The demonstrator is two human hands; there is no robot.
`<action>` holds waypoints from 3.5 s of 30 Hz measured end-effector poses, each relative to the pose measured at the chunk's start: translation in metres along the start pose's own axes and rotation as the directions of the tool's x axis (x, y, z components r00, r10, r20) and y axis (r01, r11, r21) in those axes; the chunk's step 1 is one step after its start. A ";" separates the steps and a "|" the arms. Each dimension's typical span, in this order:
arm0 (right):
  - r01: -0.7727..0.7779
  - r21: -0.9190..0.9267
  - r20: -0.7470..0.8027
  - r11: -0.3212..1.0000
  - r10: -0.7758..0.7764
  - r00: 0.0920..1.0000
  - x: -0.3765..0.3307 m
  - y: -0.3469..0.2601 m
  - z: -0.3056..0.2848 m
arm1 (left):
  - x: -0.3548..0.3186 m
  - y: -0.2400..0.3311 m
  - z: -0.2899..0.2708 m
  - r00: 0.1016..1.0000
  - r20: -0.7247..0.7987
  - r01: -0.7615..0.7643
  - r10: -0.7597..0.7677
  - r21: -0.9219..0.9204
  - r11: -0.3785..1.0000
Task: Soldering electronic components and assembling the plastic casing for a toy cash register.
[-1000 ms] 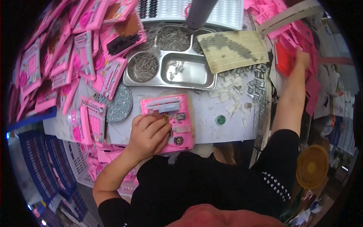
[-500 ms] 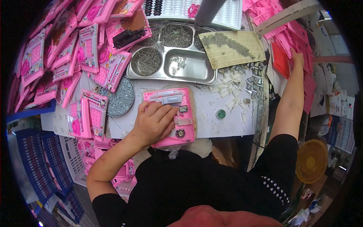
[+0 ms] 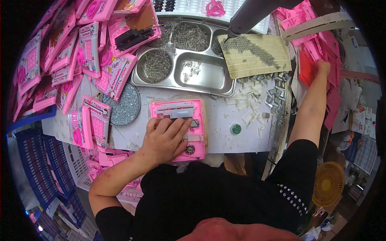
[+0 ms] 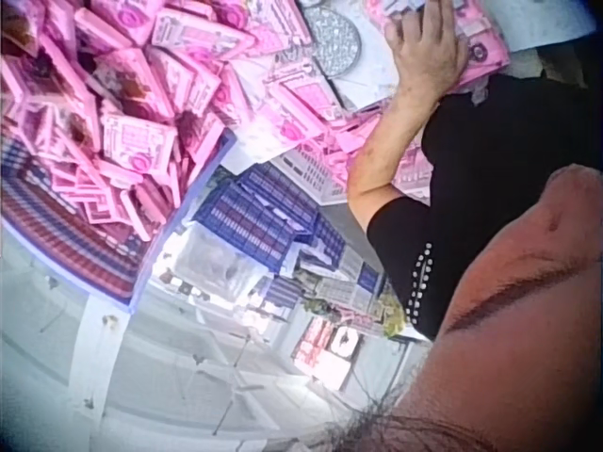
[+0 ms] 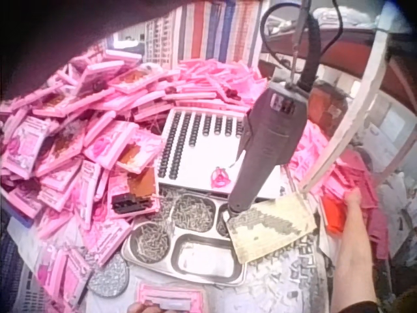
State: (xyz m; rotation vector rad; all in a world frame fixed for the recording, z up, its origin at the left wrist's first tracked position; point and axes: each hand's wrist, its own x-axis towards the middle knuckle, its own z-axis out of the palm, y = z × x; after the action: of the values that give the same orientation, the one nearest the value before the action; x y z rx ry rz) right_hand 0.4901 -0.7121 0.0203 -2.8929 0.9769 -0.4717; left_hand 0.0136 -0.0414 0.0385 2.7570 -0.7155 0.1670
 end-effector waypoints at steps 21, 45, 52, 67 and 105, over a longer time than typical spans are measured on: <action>-0.058 0.994 0.036 -0.096 -0.211 0.977 -0.249 0.012 -0.200 | -0.003 -0.002 -0.004 0.983 -0.181 0.003 -0.014 -0.059 0.998; -0.363 0.923 0.284 0.129 -0.865 0.414 -0.579 -0.150 -0.218 | 0.003 -0.041 -0.057 0.786 -0.060 0.137 -0.615 -0.954 0.267; 0.064 0.935 0.263 0.350 -0.800 0.539 -0.628 -0.061 -0.199 | -0.035 -0.003 -0.026 0.893 0.026 0.376 -0.449 -0.590 0.714; 0.438 0.862 0.081 0.255 -0.922 0.378 -0.621 -0.066 -0.167 | -0.063 0.011 -0.002 0.820 -0.010 0.414 -0.573 -0.681 0.604; 0.846 0.474 0.137 -0.243 -0.929 -0.343 -0.644 -0.340 -0.165 | -0.047 -0.110 -0.037 0.884 -0.354 0.397 -0.305 0.223 0.890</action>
State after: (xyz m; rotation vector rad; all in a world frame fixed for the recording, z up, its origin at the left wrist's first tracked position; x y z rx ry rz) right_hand 0.1537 -0.0463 0.0538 -2.4716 -1.7454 0.2763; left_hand 0.0253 0.0834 0.0384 2.9732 -0.0980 0.6572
